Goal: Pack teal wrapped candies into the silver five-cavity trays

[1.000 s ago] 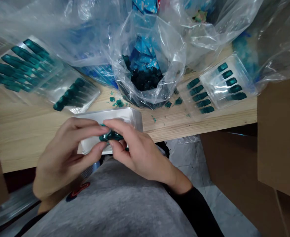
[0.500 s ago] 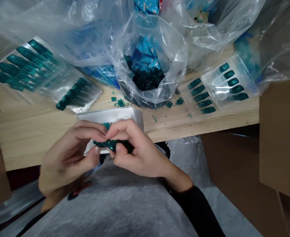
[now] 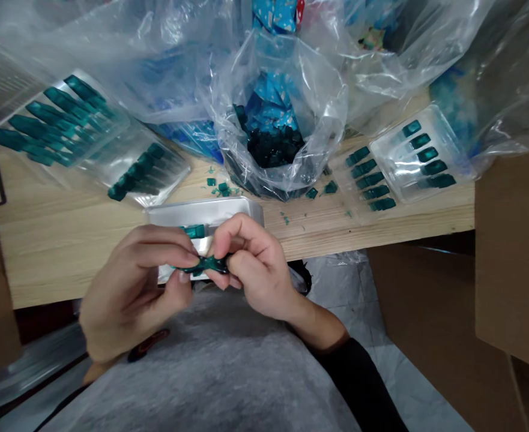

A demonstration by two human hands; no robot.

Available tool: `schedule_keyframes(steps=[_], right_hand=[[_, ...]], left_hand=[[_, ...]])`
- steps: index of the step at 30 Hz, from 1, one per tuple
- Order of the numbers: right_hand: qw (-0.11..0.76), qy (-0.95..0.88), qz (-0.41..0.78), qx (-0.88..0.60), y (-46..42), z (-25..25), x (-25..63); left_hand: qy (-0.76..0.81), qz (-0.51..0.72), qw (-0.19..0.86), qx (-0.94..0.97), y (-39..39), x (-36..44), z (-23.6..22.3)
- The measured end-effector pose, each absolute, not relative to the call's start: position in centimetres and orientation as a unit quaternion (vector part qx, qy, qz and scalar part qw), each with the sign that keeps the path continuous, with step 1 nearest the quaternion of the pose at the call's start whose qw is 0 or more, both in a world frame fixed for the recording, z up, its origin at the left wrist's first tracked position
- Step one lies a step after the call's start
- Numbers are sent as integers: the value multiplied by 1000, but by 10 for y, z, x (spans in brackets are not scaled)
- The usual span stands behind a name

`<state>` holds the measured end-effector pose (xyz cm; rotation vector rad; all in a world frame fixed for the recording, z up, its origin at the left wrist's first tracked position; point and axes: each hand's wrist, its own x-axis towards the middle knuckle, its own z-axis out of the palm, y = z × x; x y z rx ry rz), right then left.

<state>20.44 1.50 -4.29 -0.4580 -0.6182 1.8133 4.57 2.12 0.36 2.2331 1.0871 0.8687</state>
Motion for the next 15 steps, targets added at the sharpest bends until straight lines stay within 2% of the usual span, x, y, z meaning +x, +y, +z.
schedule_keyframes(steps=[4,12,15], right_hand=[[571,-247,755,-206,14,-39,205],[503,-177,823,-198,24,-28,210],[548,-180,788,-215,38,-24,236]], left_hand=[[399,316,229,830,22,46,2],[392,338,285,807,21,47,5],[425,384,327,752,16,35,7]])
